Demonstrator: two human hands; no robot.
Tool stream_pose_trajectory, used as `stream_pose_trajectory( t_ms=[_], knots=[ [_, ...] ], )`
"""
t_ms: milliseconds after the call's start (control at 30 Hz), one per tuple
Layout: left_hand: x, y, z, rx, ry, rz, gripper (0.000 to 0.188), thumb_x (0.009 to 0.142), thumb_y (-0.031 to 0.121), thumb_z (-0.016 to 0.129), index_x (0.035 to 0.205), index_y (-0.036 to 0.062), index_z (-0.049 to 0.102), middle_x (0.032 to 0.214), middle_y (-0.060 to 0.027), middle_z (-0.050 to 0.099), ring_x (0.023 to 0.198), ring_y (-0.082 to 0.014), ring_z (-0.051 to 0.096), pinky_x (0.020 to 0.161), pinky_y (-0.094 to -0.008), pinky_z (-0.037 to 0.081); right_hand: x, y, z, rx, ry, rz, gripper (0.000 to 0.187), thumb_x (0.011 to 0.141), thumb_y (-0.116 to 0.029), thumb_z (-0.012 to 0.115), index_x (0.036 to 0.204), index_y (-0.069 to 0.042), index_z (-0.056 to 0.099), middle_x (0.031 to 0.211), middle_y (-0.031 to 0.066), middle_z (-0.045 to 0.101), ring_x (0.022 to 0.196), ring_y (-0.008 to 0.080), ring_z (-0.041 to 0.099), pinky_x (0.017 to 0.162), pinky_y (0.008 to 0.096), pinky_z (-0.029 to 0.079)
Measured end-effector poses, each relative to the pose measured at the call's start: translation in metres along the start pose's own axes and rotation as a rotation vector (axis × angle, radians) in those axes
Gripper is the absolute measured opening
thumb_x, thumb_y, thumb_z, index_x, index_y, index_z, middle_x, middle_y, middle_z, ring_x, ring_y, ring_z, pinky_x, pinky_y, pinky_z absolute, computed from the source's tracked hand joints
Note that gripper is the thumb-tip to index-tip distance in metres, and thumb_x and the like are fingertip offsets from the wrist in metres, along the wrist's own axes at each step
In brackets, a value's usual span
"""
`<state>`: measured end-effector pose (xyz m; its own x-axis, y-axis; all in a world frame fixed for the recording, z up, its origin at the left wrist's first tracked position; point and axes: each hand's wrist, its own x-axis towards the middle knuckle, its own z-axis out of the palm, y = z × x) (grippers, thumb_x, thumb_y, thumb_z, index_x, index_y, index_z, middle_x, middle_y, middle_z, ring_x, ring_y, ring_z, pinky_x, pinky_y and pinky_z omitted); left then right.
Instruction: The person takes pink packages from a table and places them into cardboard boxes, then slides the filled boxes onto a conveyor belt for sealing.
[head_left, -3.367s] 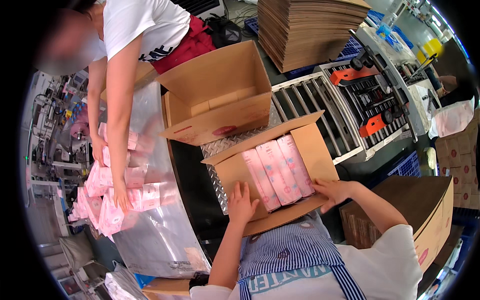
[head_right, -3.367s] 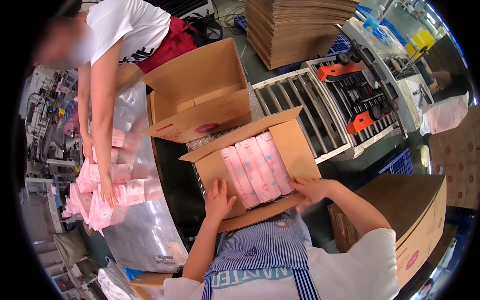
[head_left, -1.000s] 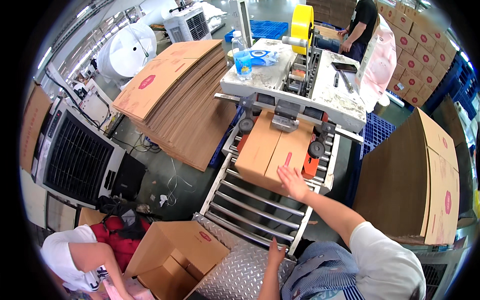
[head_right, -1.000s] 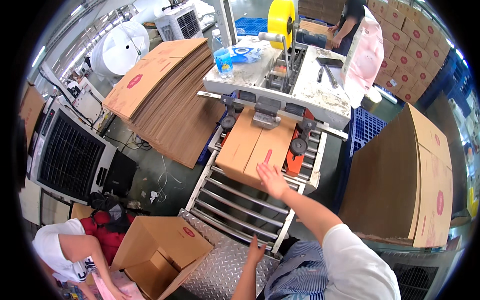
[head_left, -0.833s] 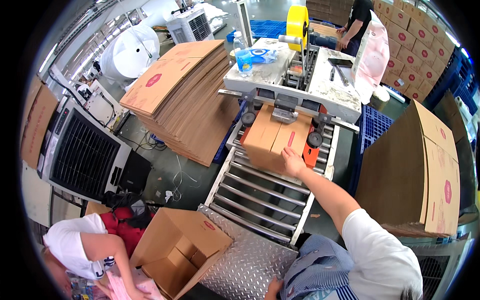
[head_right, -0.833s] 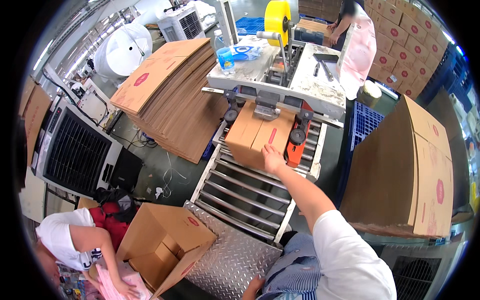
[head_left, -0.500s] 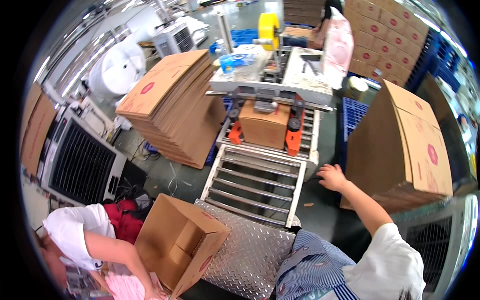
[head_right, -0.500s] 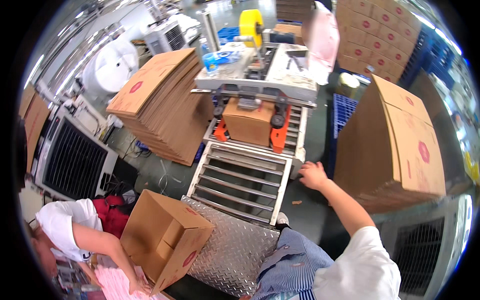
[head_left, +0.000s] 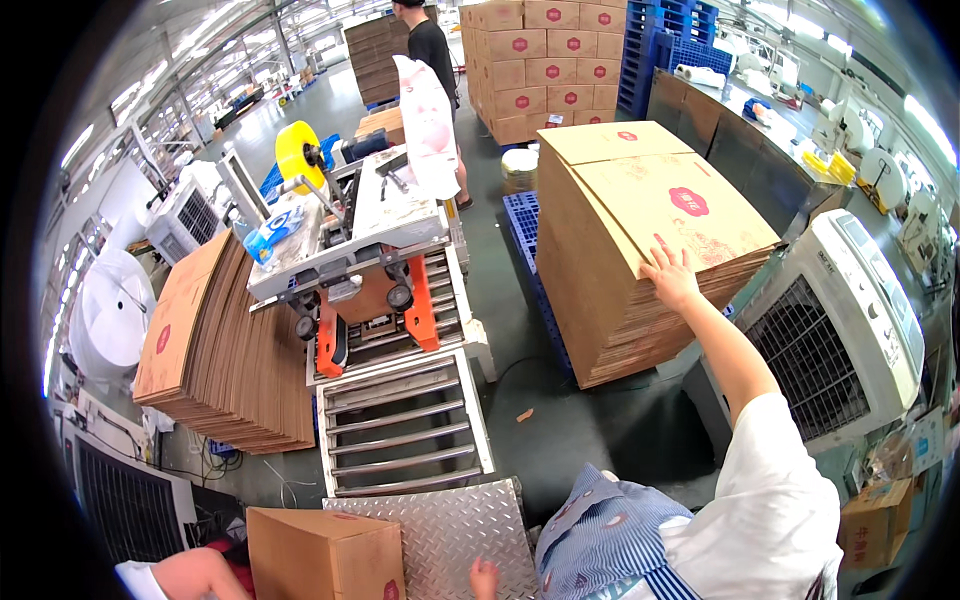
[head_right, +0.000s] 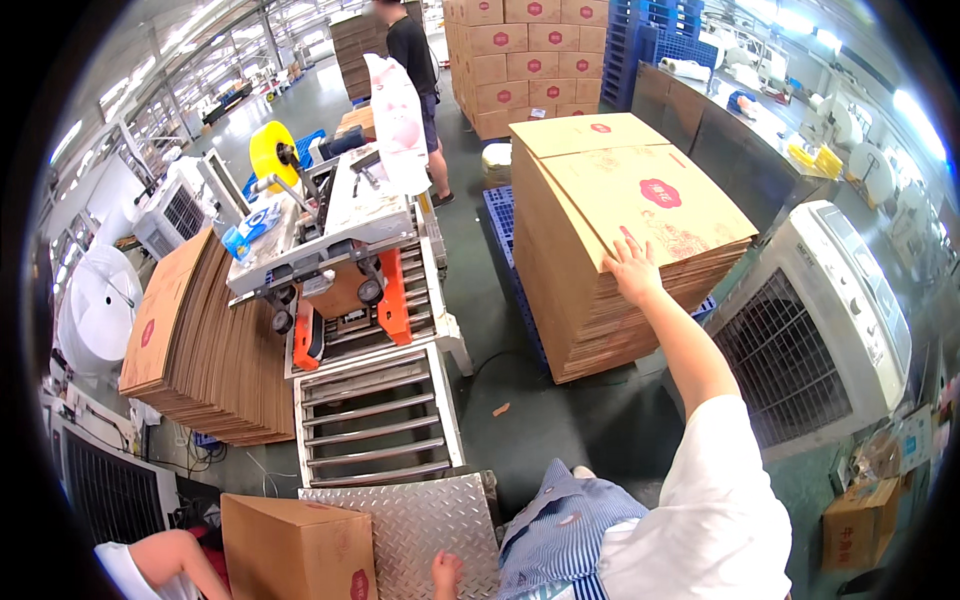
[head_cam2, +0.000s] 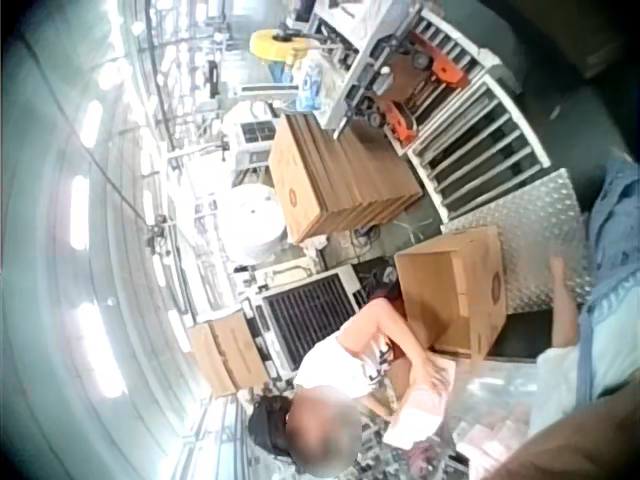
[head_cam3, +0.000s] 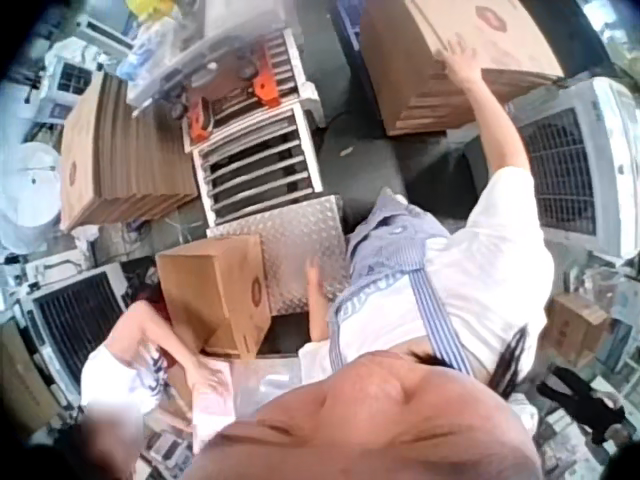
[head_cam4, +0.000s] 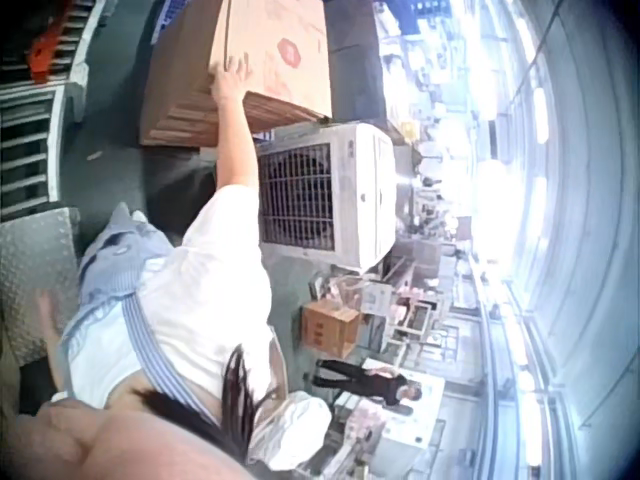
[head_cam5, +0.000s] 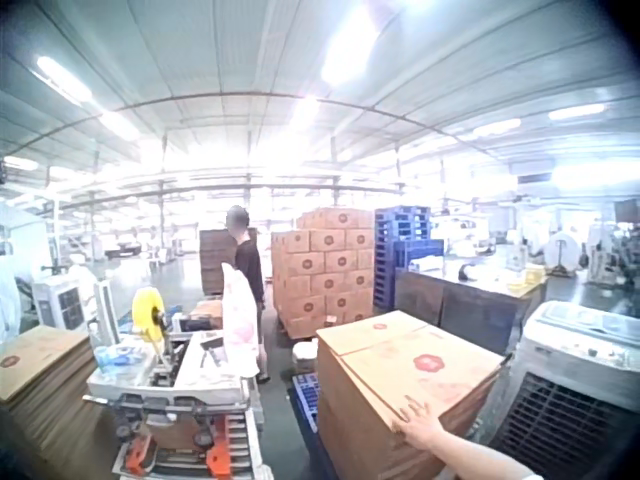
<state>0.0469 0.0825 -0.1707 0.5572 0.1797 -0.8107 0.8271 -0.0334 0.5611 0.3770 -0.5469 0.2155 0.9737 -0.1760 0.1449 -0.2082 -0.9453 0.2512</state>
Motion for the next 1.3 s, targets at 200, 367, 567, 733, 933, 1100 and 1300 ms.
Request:
stream_pose_trajectory(
  t_ms=[200,367,567,733,933,1100,1300],
  knots=[
    [-0.05,0.006,0.057,0.009,-0.044,-0.053,0.052,0.09,0.025,0.052,0.136,0.0062,0.036,0.112,-0.0125,0.061,0.09,-0.0243,0.063,0.059,-0.0346,0.049,-0.008,0.066,0.021,-0.191,0.331,-0.258,0.027,0.074,-0.013,0.059,0.101,-0.015,0.054,0.094,0.0042,0.054,0.1,0.0215,0.053,0.098,0.0435,0.035],
    [-0.1,0.002,0.099,0.016,-0.083,-0.112,0.047,0.091,0.02,0.051,0.134,0.0054,0.038,0.109,-0.0108,0.062,0.085,-0.0218,0.064,0.054,-0.0305,0.048,-0.01,0.122,-0.034,-0.018,0.579,-0.153,0.032,0.066,-0.01,0.066,0.096,-0.016,0.058,0.098,0.0027,0.059,0.098,0.0207,0.055,0.096,0.0392,0.036],
    [-0.108,0.103,0.149,-0.162,0.08,0.244,0.043,0.088,0.017,0.06,0.126,0.0022,0.049,0.1,-0.0094,0.064,0.074,-0.0131,0.061,0.056,-0.0243,0.045,-0.016,0.161,-0.135,0.567,0.899,-0.221,0.02,0.065,-0.009,0.069,0.084,-0.005,0.063,0.083,0.0093,0.062,0.084,0.0265,0.058,0.081,0.0379,0.042],
    [-0.192,0.238,0.199,-0.24,0.107,0.783,0.064,0.085,0.021,0.065,0.137,-0.0001,0.035,0.132,-0.0175,0.048,0.112,-0.0245,0.053,0.092,-0.0361,0.044,-0.092,0.163,-0.223,0.758,1.102,-0.56,0.009,0.071,-0.015,0.066,0.072,-0.009,0.059,0.071,0.0028,0.059,0.072,0.0226,0.055,0.081,0.0434,0.041],
    [-0.297,0.33,0.205,0.54,1.072,1.218,0.085,0.072,0.032,0.076,0.137,0.0013,0.03,0.137,-0.0227,0.036,0.127,-0.0367,0.036,0.106,-0.0479,0.029,-0.08,0.122,-0.229,1.577,1.259,-1.383,0.023,0.086,-0.02,0.051,0.063,-0.021,0.05,0.061,-0.0094,0.047,0.061,0.0059,0.046,0.091,0.04,0.03],
    [-0.35,0.258,0.111,0.64,1.596,1.02,0.019,0.07,0.015,0.069,0.084,0.0063,0.06,0.083,-0.0087,0.061,0.084,-0.0309,0.055,0.088,-0.046,0.037,-0.041,0.046,-0.176,1.675,0.344,-0.969,0.014,0.087,-0.017,0.052,0.077,-0.008,0.058,0.077,0.0048,0.057,0.078,0.0186,0.057,0.089,0.032,0.043],
    [-0.373,0.165,0.067,0.914,1.425,0.531,0.02,0.074,0.025,0.068,0.079,0.0083,0.058,0.08,-0.0072,0.058,0.08,-0.0303,0.053,0.079,-0.0422,0.039,-0.074,-0.196,-0.118,1.069,0.383,-0.888,0.05,0.065,-0.019,0.076,0.108,-0.006,0.055,0.107,0.013,0.057,0.104,0.0304,0.054,0.09,0.0427,0.04]
  ],
)
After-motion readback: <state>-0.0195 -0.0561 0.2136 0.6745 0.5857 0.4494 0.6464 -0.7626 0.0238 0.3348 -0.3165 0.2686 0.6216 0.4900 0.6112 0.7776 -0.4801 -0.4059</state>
